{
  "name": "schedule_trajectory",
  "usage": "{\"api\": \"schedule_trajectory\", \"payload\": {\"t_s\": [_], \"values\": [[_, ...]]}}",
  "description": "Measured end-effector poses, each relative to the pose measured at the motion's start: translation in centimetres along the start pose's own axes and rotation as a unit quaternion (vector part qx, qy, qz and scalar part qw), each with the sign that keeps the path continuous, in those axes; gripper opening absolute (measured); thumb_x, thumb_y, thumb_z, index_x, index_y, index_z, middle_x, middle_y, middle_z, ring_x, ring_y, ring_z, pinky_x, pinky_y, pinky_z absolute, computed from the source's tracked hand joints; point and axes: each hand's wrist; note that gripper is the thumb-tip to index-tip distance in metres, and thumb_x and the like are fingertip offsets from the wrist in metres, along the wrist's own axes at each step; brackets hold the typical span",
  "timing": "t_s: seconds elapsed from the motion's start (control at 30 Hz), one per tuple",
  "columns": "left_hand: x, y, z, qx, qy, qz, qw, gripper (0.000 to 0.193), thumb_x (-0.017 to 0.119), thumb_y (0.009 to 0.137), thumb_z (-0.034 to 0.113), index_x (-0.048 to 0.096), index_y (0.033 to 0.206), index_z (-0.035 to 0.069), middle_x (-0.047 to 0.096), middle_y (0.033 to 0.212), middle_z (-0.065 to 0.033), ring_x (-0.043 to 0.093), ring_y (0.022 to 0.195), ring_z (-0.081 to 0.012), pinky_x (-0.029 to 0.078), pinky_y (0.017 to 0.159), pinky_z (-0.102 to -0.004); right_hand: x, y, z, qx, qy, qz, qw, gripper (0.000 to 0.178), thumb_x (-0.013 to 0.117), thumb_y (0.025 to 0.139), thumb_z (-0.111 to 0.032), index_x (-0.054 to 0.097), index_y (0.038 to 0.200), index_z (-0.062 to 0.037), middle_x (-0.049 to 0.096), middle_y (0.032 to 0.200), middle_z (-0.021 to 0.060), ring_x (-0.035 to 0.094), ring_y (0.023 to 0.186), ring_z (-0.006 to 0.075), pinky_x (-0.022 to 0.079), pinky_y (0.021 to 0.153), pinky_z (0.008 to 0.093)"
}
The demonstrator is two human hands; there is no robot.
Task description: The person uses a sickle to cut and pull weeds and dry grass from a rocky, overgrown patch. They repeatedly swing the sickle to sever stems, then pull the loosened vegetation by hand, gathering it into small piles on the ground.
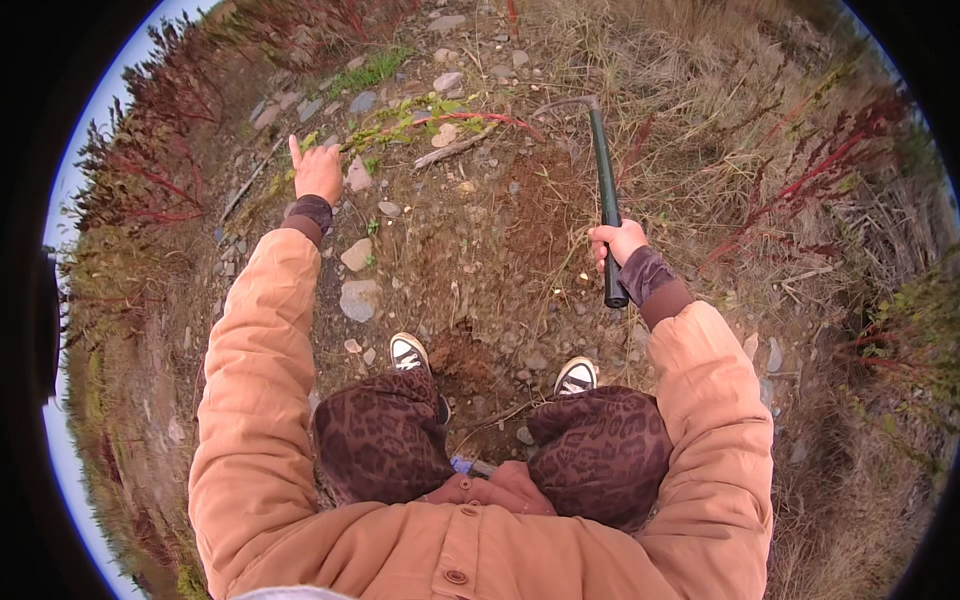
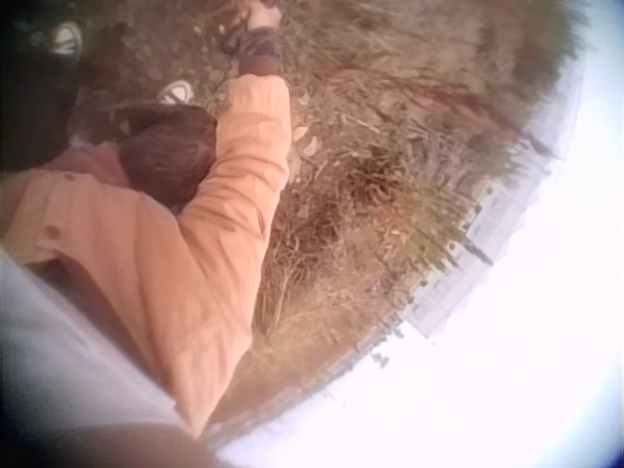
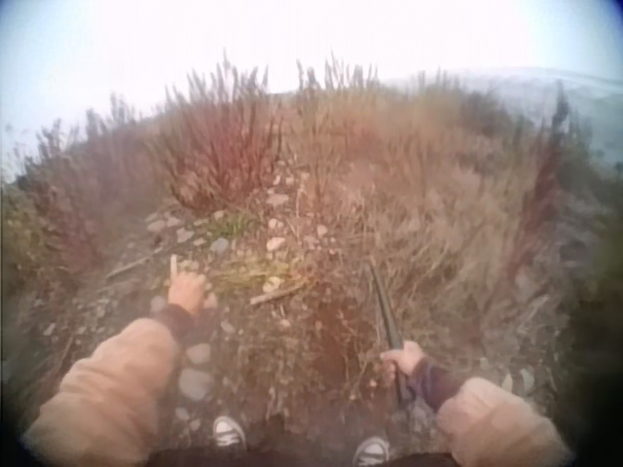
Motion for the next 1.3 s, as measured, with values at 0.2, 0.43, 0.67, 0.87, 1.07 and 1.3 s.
{"api": "schedule_trajectory", "payload": {"t_s": [0.2, 0.43, 0.67, 0.87, 1.07, 1.3], "values": [[1.1, 0.0, 0.1, -0.052, -0.011, -0.042, 0.998, 0.015, 0.049, 0.079, 0.018, 0.062, 0.086, 0.013, 0.059, 0.073, -0.0073, 0.057, 0.080, -0.0228, 0.008, 0.105, -0.0488, -1.3, 6.8, 3.9, 0.093, 0.131, -0.058, 0.985, 0.015, 0.052, 0.079, -0.008, 0.042, 0.068, -0.0070, 0.041, 0.051, -0.0015, 0.038, 0.042, 0.0080, 0.034, 0.040, 0.0238], [-0.4, 0.4, 1.1, -0.064, 0.018, -0.046, 0.997, 0.017, 0.051, 0.080, 0.023, 0.064, 0.087, 0.015, 0.061, 0.076, -0.0079, 0.058, 0.079, -0.0239, 0.010, 0.103, -0.0493, -1.6, 8.0, 7.0, 0.124, 0.092, -0.047, 0.987, 0.013, 0.053, 0.078, -0.010, 0.043, 0.070, -0.0082, 0.039, 0.050, -0.0034, 0.037, 0.041, 0.0069, 0.033, 0.038, 0.0241], [-0.3, -4.6, -2.0, -0.175, 0.048, -0.202, 0.962, 0.019, 0.049, 0.081, 0.027, 0.065, 0.086, 0.019, 0.064, 0.085, -0.0072, 0.059, 0.086, -0.0251, 0.016, 0.100, -0.0523, -1.3, -8.1, 9.8, 0.038, 0.003, 0.029, 0.999, 0.014, 0.054, 0.073, -0.002, 0.040, 0.073, -0.0057, 0.043, 0.051, 0.0026, 0.041, 0.038, 0.0108, 0.034, 0.034, 0.0271], [0.6, -13.9, -0.6, -0.206, -0.045, -0.268, 0.940, 0.019, 0.053, 0.078, 0.032, 0.065, 0.091, 0.025, 0.064, 0.087, -0.0045, 0.058, 0.089, -0.0258, 0.033, 0.089, -0.0471, -6.5, -22.4, 11.5, -0.042, -0.142, 0.115, 0.982, 0.018, 0.055, 0.070, 0.000, 0.040, 0.079, -0.0034, 0.044, 0.053, 0.0018, 0.044, 0.037, 0.0098, 0.037, 0.032, 0.0252], [-1.6, -24.5, -6.9, -0.323, -0.107, -0.277, 0.899, 0.025, 0.053, 0.078, 0.040, 0.064, 0.093, 0.024, 0.064, 0.089, -0.0041, 0.058, 0.089, -0.0266, 0.021, 0.096, -0.0567, -7.5, -23.6, 14.3, -0.092, -0.234, 0.181, 0.951, 0.021, 0.058, 0.069, -0.002, 0.043, 0.083, -0.0016, 0.045, 0.055, 0.0012, 0.046, 0.038, 0.0098, 0.038, 0.034, 0.0255], [-7.2, -42.9, -16.9, -0.446, -0.177, -0.209, 0.852, 0.030, 0.055, 0.079, 0.037, 0.063, 0.098, 0.015, 0.064, 0.091, -0.0088, 0.060, 0.085, -0.0267, 0.043, 0.078, -0.0369, -7.5, -13.7, 15.8, -0.218, -0.517, 0.236, 0.793, 0.031, 0.063, 0.063, -0.013, 0.046, 0.085, 0.0007, 0.056, 0.071, 0.0245, 0.056, 0.073, 0.0390, 0.045, 0.064, 0.0416]]}}
Point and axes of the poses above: each hand's wrist, its own y-axis towards the middle knuckle, its own x-axis out of the palm, z = x × y
